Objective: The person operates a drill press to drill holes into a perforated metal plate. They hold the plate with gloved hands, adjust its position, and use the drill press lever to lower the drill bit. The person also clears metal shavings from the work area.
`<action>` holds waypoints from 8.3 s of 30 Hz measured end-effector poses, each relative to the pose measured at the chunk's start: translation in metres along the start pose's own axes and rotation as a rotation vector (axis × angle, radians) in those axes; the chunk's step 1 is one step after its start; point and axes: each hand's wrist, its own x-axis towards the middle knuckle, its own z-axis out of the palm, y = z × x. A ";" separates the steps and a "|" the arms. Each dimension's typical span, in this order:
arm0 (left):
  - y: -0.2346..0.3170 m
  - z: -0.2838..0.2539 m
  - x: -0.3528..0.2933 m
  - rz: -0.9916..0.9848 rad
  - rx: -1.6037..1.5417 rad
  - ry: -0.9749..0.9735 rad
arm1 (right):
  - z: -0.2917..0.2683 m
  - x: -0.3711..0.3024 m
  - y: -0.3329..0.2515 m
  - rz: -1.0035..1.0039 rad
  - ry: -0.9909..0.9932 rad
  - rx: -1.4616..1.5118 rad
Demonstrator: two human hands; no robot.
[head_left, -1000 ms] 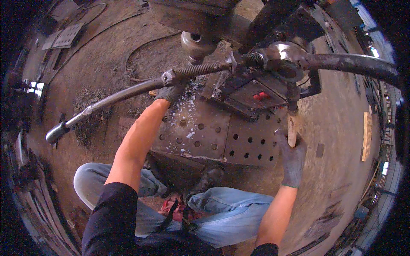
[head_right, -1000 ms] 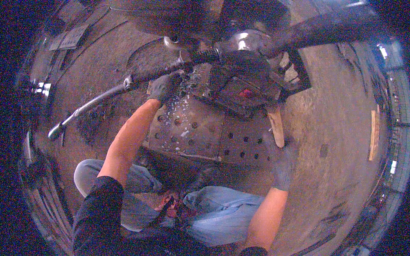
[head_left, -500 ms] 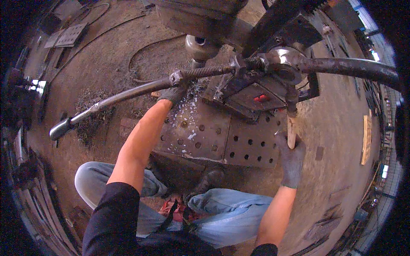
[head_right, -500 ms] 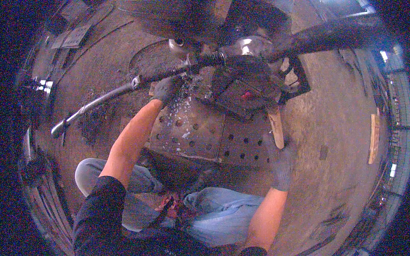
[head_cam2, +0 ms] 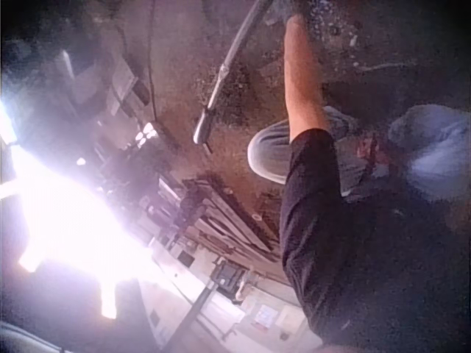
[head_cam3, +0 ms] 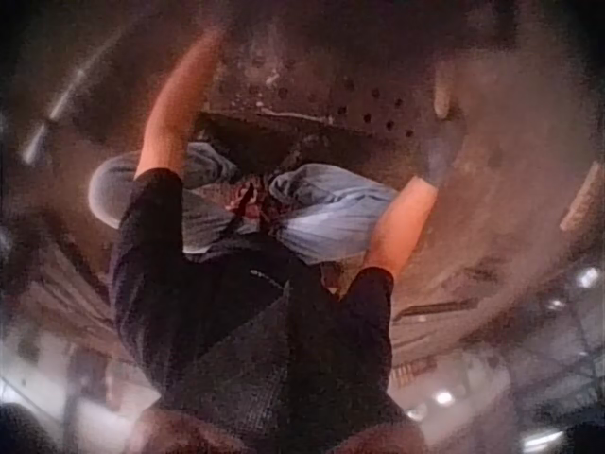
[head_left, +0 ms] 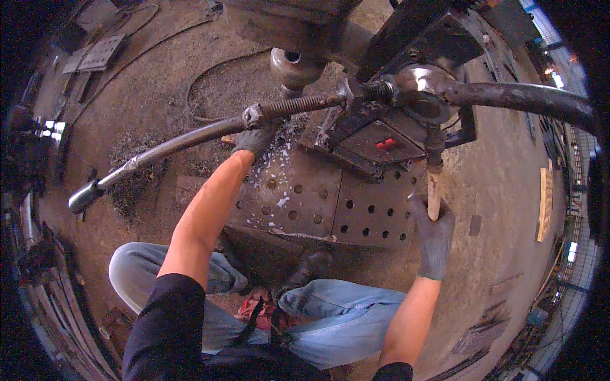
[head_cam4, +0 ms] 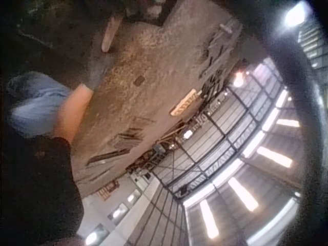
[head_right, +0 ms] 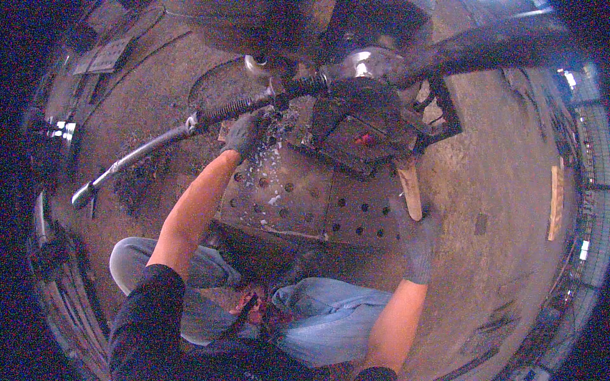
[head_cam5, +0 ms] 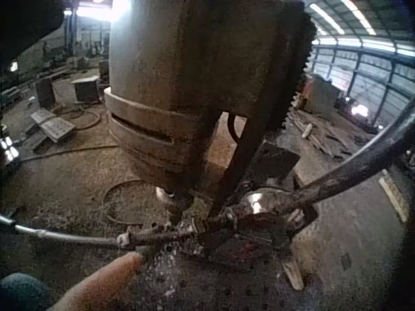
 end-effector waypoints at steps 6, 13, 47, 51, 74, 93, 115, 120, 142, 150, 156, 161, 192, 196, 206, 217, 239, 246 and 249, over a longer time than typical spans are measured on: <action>0.009 0.002 0.002 0.120 -0.081 -0.049 | -0.006 -0.005 -0.007 0.048 -0.013 0.010; -0.024 0.003 0.006 0.010 -0.306 -0.179 | 0.003 0.000 -0.013 0.042 -0.041 0.032; 0.031 -0.047 -0.029 -0.050 -0.127 -0.087 | -0.004 -0.002 -0.013 0.086 -0.061 0.002; 0.059 -0.064 -0.038 -0.048 -0.045 0.005 | -0.007 -0.005 -0.016 0.080 -0.060 0.037; 0.023 -0.051 -0.022 -0.095 -0.119 -0.097 | -0.005 -0.004 -0.018 0.086 -0.064 -0.008; 0.039 -0.040 -0.029 0.008 -0.013 -0.038 | -0.003 0.004 0.003 0.046 -0.036 -0.051; -0.024 -0.011 0.016 -0.005 0.024 -0.134 | 0.001 0.001 0.003 0.024 -0.038 0.017; -0.022 -0.027 0.023 -0.068 0.153 -0.364 | -0.003 0.005 0.009 0.031 -0.028 -0.045; 0.009 -0.030 0.007 0.170 -0.121 -0.106 | -0.001 0.001 -0.002 0.060 -0.058 0.021; -0.013 0.006 0.020 0.015 -0.059 -0.088 | -0.003 0.006 0.013 -0.007 -0.034 -0.008; 0.009 -0.036 0.038 -0.031 -0.080 -0.392 | -0.006 0.002 0.015 -0.058 0.029 0.051; 0.020 -0.075 0.018 -0.095 -0.169 -0.412 | -0.002 0.001 -0.004 0.030 -0.040 0.003; 0.036 -0.047 -0.024 0.071 0.150 -0.124 | -0.006 0.004 -0.006 0.138 -0.048 -0.179; 0.032 -0.040 -0.033 0.212 0.131 -0.011 | -0.001 0.002 -0.002 0.083 -0.008 -0.009; 0.054 -0.037 -0.019 0.096 0.117 -0.075 | 0.000 0.004 0.003 0.062 -0.007 -0.101; 0.043 -0.077 -0.077 -0.108 -0.124 -0.075 | -0.001 -0.001 0.000 0.036 -0.016 -0.026; 0.021 -0.032 -0.027 0.133 -0.240 -0.088 | -0.002 0.003 0.003 0.005 -0.031 -0.062; 0.055 -0.052 -0.042 0.015 -0.226 0.042 | -0.008 0.003 0.010 0.031 0.000 -0.136; 0.032 -0.041 -0.026 0.152 -0.053 0.033 | -0.001 0.001 0.004 -0.062 0.034 -0.023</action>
